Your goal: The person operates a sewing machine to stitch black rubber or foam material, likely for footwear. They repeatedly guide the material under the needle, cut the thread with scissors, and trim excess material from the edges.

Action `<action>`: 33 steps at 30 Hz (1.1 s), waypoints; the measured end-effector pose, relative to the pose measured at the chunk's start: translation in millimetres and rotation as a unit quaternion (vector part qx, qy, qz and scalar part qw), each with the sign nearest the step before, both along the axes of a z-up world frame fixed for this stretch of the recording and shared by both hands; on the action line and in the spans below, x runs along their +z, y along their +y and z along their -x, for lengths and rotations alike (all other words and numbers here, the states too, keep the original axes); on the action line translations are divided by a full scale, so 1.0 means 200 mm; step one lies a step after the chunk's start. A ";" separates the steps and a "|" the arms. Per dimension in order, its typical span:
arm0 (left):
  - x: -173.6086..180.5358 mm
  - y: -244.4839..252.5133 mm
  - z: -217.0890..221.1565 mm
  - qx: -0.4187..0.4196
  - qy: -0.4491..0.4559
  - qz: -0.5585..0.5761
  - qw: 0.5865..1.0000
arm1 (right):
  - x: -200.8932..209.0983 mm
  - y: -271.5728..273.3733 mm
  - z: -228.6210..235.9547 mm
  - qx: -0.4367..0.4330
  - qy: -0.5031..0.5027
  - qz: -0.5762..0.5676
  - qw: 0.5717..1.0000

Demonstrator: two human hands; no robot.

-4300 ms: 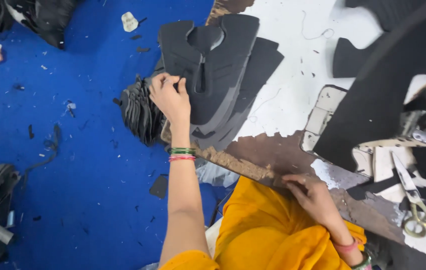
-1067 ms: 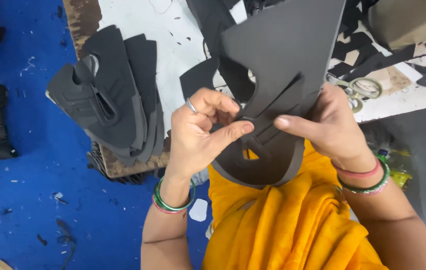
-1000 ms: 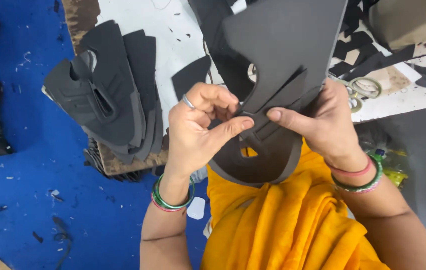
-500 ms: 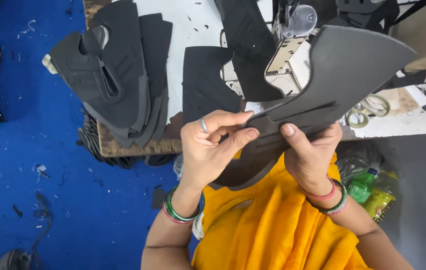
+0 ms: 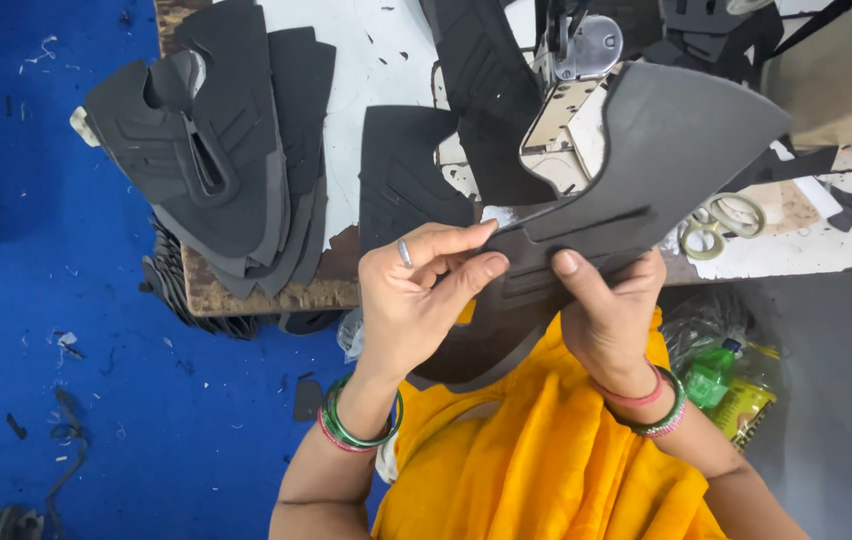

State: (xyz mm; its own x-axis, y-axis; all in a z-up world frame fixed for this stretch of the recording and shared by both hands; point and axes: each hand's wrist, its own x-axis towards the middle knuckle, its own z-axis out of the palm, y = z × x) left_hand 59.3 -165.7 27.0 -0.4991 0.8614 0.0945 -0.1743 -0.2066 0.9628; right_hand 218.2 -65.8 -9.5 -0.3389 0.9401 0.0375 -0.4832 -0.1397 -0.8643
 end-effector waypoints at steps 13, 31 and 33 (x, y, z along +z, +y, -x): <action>0.00 0.02 0.01 -0.003 0.003 0.010 1.000 | 0.02 0.08 -0.04 0.006 0.010 -0.005 1.000; 0.12 0.01 0.04 -0.105 0.141 0.110 0.978 | 0.49 0.32 0.01 0.349 -0.381 -0.352 0.780; 0.13 0.01 0.04 -0.103 0.153 0.095 0.978 | 0.46 0.33 0.00 0.337 -0.351 -0.400 0.776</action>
